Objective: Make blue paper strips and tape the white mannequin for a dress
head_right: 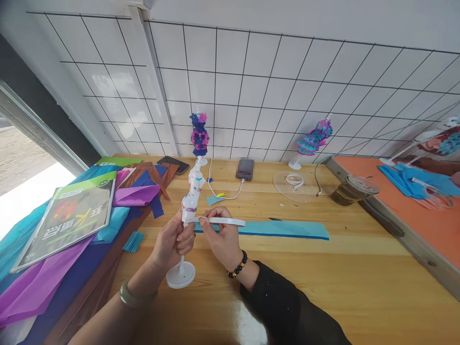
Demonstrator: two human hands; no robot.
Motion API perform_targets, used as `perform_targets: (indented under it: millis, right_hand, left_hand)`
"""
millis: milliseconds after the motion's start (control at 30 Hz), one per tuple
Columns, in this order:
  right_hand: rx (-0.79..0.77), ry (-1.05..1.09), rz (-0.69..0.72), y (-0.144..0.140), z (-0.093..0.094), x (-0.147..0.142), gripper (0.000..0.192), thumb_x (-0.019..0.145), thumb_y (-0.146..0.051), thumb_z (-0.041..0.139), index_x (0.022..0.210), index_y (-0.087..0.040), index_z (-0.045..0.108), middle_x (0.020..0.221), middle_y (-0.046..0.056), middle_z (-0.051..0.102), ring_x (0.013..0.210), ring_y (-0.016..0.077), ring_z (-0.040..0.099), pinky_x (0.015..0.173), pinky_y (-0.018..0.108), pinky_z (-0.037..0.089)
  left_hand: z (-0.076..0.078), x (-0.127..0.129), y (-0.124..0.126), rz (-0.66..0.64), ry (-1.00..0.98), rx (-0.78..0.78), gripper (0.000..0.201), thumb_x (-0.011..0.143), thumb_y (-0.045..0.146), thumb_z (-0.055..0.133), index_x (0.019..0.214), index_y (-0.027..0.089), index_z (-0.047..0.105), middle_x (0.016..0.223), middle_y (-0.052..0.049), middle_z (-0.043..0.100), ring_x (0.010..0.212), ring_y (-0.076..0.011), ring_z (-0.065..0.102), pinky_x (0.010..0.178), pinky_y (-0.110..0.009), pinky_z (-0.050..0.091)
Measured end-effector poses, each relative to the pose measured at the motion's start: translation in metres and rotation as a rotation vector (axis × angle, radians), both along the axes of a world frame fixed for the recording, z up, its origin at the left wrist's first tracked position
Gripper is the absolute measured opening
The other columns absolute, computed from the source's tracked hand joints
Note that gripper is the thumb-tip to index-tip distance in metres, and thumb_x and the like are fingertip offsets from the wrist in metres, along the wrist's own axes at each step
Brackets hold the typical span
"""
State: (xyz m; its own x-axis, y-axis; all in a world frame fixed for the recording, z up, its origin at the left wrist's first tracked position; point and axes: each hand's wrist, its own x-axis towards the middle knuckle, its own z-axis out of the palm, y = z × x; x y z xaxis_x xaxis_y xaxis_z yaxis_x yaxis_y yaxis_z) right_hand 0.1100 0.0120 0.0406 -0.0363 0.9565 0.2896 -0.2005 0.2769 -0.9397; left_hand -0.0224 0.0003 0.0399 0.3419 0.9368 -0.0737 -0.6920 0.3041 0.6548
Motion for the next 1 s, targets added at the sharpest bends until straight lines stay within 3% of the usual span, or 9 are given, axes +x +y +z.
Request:
perform_targets:
  millis: [267, 567, 700, 1000]
  right_hand:
    - [-0.044, 0.03, 0.068, 0.002, -0.002, -0.002, 0.019, 0.073, -0.025, 0.065, 0.075, -0.022, 0.047, 0.077, 0.0, 0.054, 0.079, 0.0144, 0.054, 0.072, 0.031, 0.044]
    - [-0.184, 0.113, 0.208, 0.011, 0.001, 0.001, 0.03, 0.064, -0.03, 0.072, 0.087, -0.023, 0.054, 0.074, -0.002, 0.059, 0.07, 0.0117, 0.056, 0.066, 0.027, 0.047]
    - [-0.18, 0.12, 0.237, 0.015, 0.004, 0.002, 0.032, 0.062, -0.029, 0.074, 0.088, -0.023, 0.057, 0.073, -0.003, 0.059, 0.068, 0.0103, 0.057, 0.065, 0.025, 0.048]
    - [-0.177, 0.087, 0.275, 0.014, 0.01, 0.005, 0.032, 0.062, -0.03, 0.073, 0.089, -0.023, 0.057, 0.081, -0.001, 0.06, 0.069, 0.012, 0.057, 0.066, 0.028, 0.05]
  left_hand:
    - [-0.007, 0.001, 0.001, -0.099, -0.08, -0.015, 0.027, 0.086, 0.042, 0.039, 0.075, 0.018, 0.044, 0.043, 0.01, 0.026, 0.032, -0.0029, 0.005, 0.027, -0.013, 0.01]
    - [-0.008, -0.001, 0.002, -0.192, -0.083, 0.0, 0.035, 0.087, 0.045, 0.036, 0.075, 0.015, 0.05, 0.041, 0.009, 0.028, 0.031, -0.0031, 0.008, 0.027, -0.013, 0.013]
    - [-0.01, -0.002, 0.004, -0.245, -0.116, 0.016, 0.04, 0.086, 0.045, 0.036, 0.067, 0.014, 0.049, 0.04, 0.009, 0.025, 0.03, -0.0023, 0.008, 0.027, -0.013, 0.012]
    - [-0.011, -0.005, 0.005, -0.264, -0.109, 0.019, 0.031, 0.085, 0.042, 0.041, 0.074, 0.015, 0.051, 0.041, 0.008, 0.028, 0.03, -0.0021, 0.008, 0.027, -0.012, 0.012]
